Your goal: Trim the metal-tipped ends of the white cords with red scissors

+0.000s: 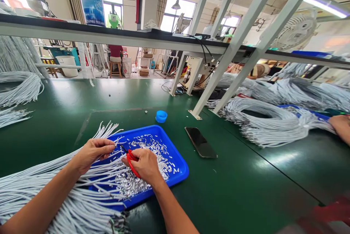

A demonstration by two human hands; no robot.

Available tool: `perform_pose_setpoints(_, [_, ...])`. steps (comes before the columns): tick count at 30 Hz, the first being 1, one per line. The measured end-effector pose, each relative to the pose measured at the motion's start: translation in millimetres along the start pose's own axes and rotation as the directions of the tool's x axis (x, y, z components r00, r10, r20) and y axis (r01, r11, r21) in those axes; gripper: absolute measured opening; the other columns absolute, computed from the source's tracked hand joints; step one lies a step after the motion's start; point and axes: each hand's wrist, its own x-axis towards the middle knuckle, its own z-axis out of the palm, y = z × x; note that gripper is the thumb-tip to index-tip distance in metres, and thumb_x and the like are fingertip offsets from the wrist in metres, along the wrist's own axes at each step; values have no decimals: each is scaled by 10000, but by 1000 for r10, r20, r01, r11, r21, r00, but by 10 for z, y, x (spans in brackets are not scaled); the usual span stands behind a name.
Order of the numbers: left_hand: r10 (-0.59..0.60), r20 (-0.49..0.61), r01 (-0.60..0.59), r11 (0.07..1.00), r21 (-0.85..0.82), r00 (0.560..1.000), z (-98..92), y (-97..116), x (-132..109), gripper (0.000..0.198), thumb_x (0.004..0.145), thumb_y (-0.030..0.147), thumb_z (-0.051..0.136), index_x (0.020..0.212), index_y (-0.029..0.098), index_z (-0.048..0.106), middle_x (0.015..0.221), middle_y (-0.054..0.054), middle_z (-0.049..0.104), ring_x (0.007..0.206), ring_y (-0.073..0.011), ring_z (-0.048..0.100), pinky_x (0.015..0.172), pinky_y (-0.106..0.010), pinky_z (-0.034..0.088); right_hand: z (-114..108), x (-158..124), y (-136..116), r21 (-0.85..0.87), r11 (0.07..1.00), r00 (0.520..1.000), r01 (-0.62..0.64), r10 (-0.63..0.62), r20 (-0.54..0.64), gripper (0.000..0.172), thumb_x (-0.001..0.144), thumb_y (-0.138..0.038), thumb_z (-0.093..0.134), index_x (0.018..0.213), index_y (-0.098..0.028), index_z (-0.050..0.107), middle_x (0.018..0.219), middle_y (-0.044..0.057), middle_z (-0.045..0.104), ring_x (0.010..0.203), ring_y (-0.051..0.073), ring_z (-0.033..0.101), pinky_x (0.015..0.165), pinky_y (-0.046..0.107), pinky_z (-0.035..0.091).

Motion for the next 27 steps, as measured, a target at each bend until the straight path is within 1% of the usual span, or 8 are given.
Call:
perform_pose_setpoints(4, [30,-13,-30,999,36,999,3,7,-10,293,571,331,770,736,106,679,507,28,539,461,-67,443,436,-189,306,-26,-17,-14,61,998,1000,-14,13,9,444,713,-431,583,426,-167,371,470,-50,331,467,81,314,453,227,167])
perform_pose_setpoints(10, [50,-6,-49,997,64,999,21,9,-19,315,576,349,757,749,99,672,514,27,528,472,-68,427,449,-194,306,2,-25,-26,82,996,999,-33,30,37,440,715,-434,570,431,-172,360,474,-47,328,471,85,310,448,232,162])
perform_pose_setpoints(15, [121,-17,-116,978,173,993,63,-5,-36,294,603,359,724,734,102,669,494,32,528,461,-74,428,449,-198,310,46,-24,-7,42,998,999,-38,37,38,455,716,-430,561,438,-175,308,468,-50,298,470,86,293,454,239,149])
perform_pose_setpoints(19, [198,-50,-176,941,289,979,65,-25,-35,272,585,344,737,728,121,674,521,25,559,480,-90,460,466,-208,334,73,-26,-5,34,998,998,-49,48,29,447,725,-412,561,437,-174,316,461,-48,298,466,87,296,454,243,142])
perform_pose_setpoints(21, [160,-26,-150,963,226,987,55,-30,-32,281,580,347,746,726,120,667,508,28,555,466,-87,464,461,-205,331,90,-29,-21,46,998,999,-43,42,29,443,726,-414,569,433,-172,340,461,-49,301,466,86,295,454,241,145])
perform_pose_setpoints(24, [10,82,-13,999,36,997,42,-24,-28,297,599,384,735,661,108,643,492,21,549,420,-69,450,436,-199,306,114,-30,-39,76,997,999,-7,4,33,443,743,-430,562,432,-166,389,471,-50,312,474,85,304,456,232,163])
perform_pose_setpoints(26, [-62,117,67,997,-34,991,36,-14,-23,310,586,391,745,621,104,635,503,10,560,415,-64,447,435,-199,302,110,-19,-24,103,995,999,19,-23,39,404,744,-427,570,454,-165,468,488,-47,368,487,88,338,461,223,192])
perform_pose_setpoints(27, [-78,106,84,995,-54,991,33,-8,-19,312,571,386,758,615,103,634,508,8,564,420,-64,448,437,-199,301,99,-10,-8,115,993,999,28,-33,42,364,730,-425,590,481,-168,519,506,-44,414,498,92,363,467,219,213])
